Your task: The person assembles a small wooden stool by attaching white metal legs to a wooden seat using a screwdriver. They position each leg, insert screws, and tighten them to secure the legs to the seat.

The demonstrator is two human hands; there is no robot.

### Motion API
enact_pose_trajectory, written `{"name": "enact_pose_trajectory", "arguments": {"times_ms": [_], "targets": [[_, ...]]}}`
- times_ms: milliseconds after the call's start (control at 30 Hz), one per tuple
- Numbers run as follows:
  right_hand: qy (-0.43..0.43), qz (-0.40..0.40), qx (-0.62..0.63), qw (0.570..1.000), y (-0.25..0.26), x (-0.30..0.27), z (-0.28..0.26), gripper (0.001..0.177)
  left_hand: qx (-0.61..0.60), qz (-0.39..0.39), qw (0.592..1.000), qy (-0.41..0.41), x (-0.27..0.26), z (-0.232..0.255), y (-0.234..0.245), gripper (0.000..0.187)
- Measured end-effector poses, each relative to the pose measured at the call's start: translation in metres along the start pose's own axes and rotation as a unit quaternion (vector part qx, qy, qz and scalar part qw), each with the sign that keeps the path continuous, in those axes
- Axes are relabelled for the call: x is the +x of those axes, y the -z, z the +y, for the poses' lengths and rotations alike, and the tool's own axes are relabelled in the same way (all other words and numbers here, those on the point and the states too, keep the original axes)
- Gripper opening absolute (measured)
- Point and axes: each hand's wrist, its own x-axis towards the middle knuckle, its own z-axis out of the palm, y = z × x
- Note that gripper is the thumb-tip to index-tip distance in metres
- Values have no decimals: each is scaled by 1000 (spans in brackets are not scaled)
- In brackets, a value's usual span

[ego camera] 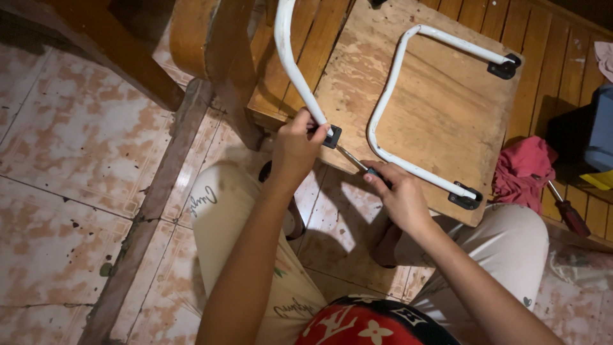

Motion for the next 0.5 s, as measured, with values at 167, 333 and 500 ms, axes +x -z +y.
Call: {"name": "enact_pose_trajectory", "arguments": {"times_ms": [167,333,500], "targets": [[12,1,-15,1000,0,2,4,31,9,8,1000,-11,1,-3,-2,23],[26,-17,-49,998,3,7,5,33,29,13,999,-21,1,-6,-3,24],[49,-33,-90,994,8,17,-3,31,25,18,999,-24,1,-6,-2,24]]}}
